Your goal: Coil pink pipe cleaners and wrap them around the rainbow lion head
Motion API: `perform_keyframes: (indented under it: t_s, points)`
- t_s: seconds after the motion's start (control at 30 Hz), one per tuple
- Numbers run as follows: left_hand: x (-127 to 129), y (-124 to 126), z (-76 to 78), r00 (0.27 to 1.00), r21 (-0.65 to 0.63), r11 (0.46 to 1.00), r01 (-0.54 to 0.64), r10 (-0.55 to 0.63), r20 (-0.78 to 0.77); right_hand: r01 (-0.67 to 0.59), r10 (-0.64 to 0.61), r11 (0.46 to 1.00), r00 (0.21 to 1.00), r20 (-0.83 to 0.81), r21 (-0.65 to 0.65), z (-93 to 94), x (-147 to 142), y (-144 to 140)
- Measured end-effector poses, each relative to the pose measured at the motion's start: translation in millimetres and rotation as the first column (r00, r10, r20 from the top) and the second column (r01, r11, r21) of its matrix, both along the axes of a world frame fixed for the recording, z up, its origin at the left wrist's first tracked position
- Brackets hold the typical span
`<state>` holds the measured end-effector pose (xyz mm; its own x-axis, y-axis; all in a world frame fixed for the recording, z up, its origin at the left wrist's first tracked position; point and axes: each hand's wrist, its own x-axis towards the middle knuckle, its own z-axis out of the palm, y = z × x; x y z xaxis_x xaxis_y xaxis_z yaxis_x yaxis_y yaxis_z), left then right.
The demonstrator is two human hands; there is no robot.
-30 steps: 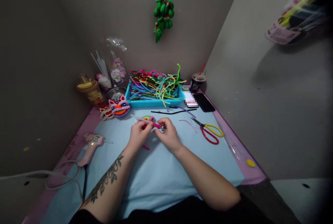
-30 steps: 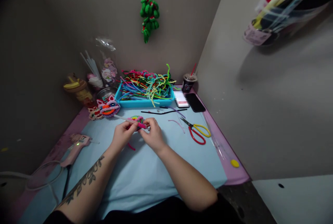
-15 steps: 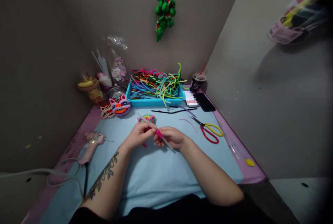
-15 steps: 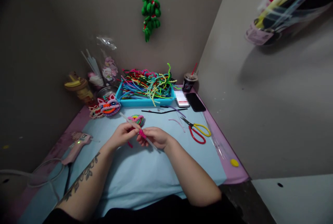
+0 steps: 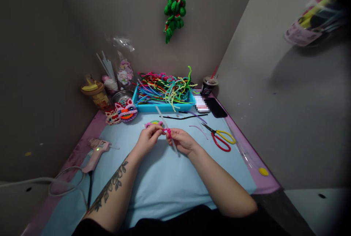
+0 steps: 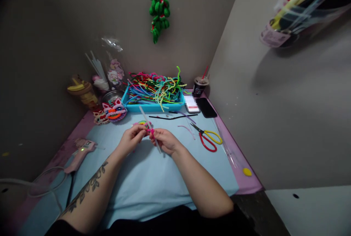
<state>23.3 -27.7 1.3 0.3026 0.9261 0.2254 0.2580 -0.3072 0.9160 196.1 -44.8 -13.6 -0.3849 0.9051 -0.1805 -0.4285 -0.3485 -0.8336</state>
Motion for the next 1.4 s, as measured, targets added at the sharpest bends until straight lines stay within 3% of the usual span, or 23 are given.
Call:
perform_keyframes:
  t_s: [0.3, 0.53, 0.67, 0.77, 0.9, 1.0, 1.07, 1.13, 1.3, 1.4]
  points:
    - [0, 0, 1.2, 0.999, 0.009, 0.999, 0.036, -0.037, 0.005, 0.132, -0.14, 0.987, 0.986, 0.089, 0.087, -5.6, -6, 3]
    - [-1, -2, 1.8, 0.999, 0.03, 0.999, 0.029, -0.028, -0.036, 0.281, -0.342, 0.92, 0.915, 0.212, 0.273, -12.7, -9, 5]
    - [1, 0, -3.5, 1.0, -0.015, 0.999, 0.028, -0.028, -0.004, 0.333, -0.498, 0.839, 0.79, 0.358, 0.431, -14.6, -11, 4]
    - [5, 0, -4.8, 0.998, -0.071, 0.997, 0.032, -0.027, 0.062, 0.338, -0.642, 0.727, 0.641, 0.42, 0.597, -14.3, -11, 1]
    - [11, -2, -3.3, 0.992, -0.129, 0.991, -0.035, 0.049, 0.113, 0.207, -0.799, 0.539, 0.433, 0.417, 0.817, -14.2, -14, -3]
    - [12, -4, -3.4, 0.981, -0.177, 0.976, -0.127, 0.15, 0.122, 0.146, -0.84, 0.48, 0.362, 0.405, 0.865, -14.5, -17, -6]
    - [11, -4, -4.1, 0.97, -0.186, 0.968, -0.17, 0.198, 0.141, 0.13, -0.822, 0.496, 0.39, 0.416, 0.858, -13.9, -19, -7]
    - [8, -3, -4.1, 0.962, -0.187, 0.966, -0.181, 0.213, 0.171, 0.124, -0.762, 0.552, 0.477, 0.439, 0.824, -12.6, -19, -8]
    - [-4, 1, 5.9, 0.977, -0.197, 0.979, -0.053, 0.092, 0.194, 0.147, -0.405, 0.825, 0.826, 0.391, 0.545, -6.8, -10, -5]
    - [-10, 1, 14.8, 0.99, -0.147, 0.987, 0.071, -0.051, 0.132, 0.028, -0.101, 0.96, 0.964, 0.248, 0.28, -1.8, -1, -2]
